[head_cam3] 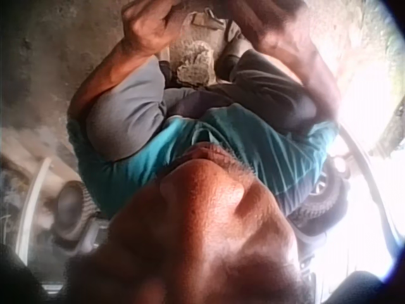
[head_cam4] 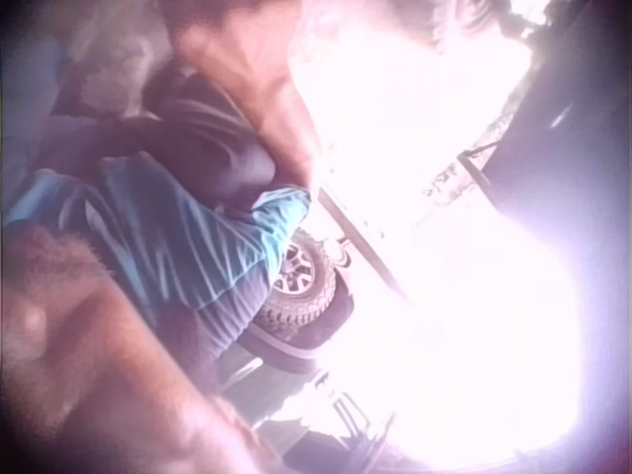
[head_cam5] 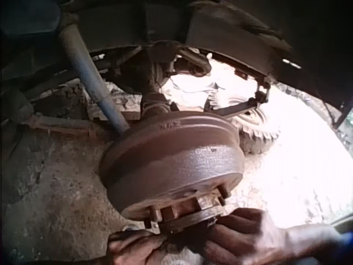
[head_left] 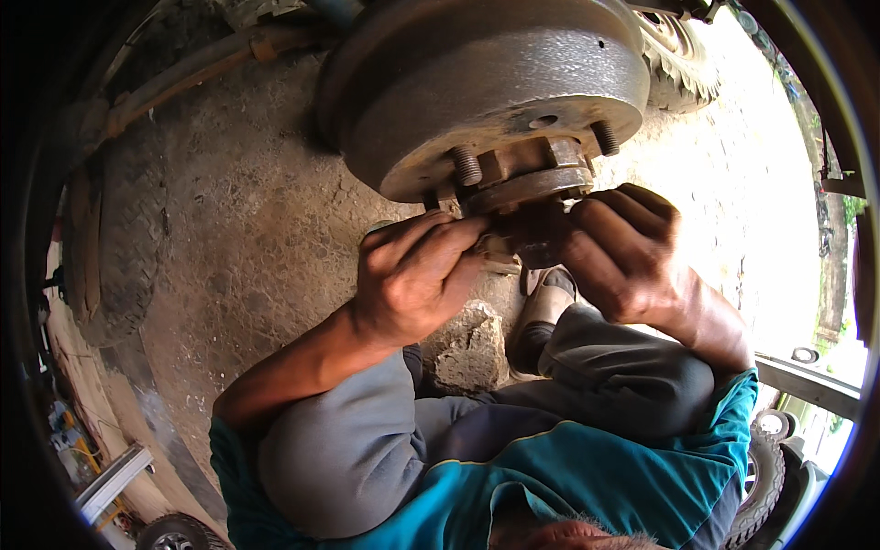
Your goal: The person sits on the ground and uses a small tool to scrape and clean the surface of a vehicle wheel hub. They repeatedly rub the metal surface to remove rust or debris, focusing on the area around the axle and mounting bolts.
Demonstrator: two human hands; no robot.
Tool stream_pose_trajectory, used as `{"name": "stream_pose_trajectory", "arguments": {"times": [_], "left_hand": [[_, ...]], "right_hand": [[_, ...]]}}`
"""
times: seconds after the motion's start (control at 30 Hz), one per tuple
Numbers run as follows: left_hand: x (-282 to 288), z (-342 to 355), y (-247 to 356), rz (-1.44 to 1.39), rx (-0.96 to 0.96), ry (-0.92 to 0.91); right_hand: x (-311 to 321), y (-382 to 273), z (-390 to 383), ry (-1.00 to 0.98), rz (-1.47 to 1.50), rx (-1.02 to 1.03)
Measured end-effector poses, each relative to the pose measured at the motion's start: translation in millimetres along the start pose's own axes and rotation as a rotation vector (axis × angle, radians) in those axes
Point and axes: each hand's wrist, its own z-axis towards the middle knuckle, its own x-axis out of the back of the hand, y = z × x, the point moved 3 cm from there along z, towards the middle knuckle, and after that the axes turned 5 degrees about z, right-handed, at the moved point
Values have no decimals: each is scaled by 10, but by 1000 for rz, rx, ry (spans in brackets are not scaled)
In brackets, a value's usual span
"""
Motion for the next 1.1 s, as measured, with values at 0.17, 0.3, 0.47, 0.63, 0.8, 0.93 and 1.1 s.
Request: {"name": "stream_pose_trajectory", "arguments": {"times": [0.17,0.3,0.47,0.63,0.8,0.93,1.1], "left_hand": [[38,-68,-38,4,23,3],[-30,26,11,-2,9,21],[25,-74,-53,3,44,-27],[20,-60,-17,19,26,-21],[-25,-2,-7,-18,31,17],[35,-67,-65,2,31,-19],[0,-14,15,12,24,-10]], "right_hand": [[-12,8,60,21,45,-31],[19,24,-37,15,-5,-21],[-90,-15,19,28,-27,25],[0,-13,88,-5,35,0],[11,23,36,5,-75,3],[-69,-8,109,15,-48,35],[51,-23,89,-64,-43,-40]]}}
